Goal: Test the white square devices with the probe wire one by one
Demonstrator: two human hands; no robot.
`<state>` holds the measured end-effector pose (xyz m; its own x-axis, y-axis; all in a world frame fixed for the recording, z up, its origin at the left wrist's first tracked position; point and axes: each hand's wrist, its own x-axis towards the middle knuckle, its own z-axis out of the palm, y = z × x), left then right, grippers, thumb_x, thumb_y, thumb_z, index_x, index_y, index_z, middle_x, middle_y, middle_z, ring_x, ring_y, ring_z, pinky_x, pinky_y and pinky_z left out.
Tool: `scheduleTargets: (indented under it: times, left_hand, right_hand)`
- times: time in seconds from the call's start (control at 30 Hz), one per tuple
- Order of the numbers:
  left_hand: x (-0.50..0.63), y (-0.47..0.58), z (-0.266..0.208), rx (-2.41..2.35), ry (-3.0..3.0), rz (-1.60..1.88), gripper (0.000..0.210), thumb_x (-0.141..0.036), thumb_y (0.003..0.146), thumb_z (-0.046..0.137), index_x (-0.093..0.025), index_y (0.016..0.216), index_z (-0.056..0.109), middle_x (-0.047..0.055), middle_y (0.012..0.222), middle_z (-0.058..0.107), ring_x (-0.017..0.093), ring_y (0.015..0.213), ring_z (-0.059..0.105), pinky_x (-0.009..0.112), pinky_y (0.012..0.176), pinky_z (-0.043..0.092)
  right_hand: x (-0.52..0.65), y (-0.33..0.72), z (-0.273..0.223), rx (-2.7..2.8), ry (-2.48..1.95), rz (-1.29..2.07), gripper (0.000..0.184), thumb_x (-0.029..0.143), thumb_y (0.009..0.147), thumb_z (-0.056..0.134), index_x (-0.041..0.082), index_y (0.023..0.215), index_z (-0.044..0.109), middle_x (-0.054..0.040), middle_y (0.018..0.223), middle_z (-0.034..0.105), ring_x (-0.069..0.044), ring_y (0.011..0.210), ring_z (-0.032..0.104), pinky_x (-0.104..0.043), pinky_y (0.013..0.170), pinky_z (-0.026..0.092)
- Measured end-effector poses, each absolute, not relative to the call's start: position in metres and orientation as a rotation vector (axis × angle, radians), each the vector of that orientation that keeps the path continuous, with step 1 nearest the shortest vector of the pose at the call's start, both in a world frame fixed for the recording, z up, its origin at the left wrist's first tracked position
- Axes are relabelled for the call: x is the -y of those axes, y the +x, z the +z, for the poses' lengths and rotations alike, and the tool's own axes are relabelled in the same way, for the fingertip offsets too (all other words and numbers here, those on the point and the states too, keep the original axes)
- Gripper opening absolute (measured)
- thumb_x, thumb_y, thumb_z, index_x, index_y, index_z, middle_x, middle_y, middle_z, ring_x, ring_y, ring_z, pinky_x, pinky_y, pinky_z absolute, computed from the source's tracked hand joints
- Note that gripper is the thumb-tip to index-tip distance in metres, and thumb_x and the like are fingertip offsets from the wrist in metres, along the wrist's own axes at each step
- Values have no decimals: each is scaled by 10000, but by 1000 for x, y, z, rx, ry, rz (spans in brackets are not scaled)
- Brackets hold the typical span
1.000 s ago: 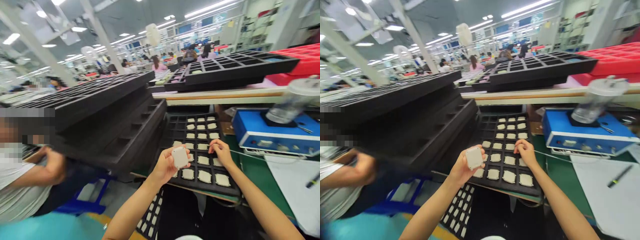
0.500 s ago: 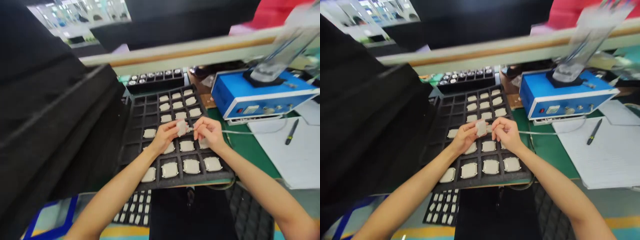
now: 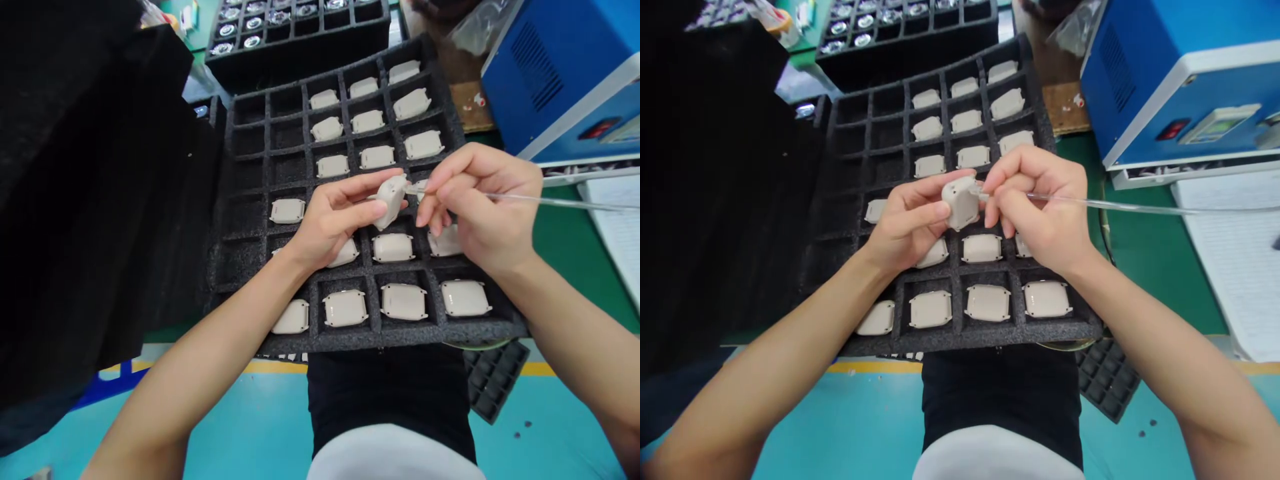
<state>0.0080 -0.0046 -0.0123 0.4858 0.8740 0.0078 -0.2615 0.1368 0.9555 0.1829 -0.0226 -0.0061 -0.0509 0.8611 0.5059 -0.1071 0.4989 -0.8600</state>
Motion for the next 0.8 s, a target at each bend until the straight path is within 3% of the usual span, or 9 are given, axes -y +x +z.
scheduleTargets:
  times: [0.23,0.47,0.8]
  left_hand:
    - [5,9,-13,-662,1175,936,348,-310,669,756,-249,1008,702,-13,995,714,289,1033,630,434,947,463]
    - [5,9,-14,-685,1183,929,374,-337,650,768,-233,1002,697,8,991,716,310,1095,592,444,953,455]
    - [7,10,-10,-738,1094,928,374,-267,618,793,-223,980,710,1,959,725,316,1086,596,422,925,483]
  right_hand:
    - [23,181,-5,1394,-743,904,163,40,750,519,152,703,628,54,503,613,-58,348,481,-203,445,458]
    - [25,182,-5,1390,-760,867,176,48,753,517,167,695,633,51,495,604,-65,365,494,-194,387,371]
    - [25,183,-6,1422,-741,846,205,22,779,536,173,708,654,43,493,587,-61,379,499,-200,406,367]
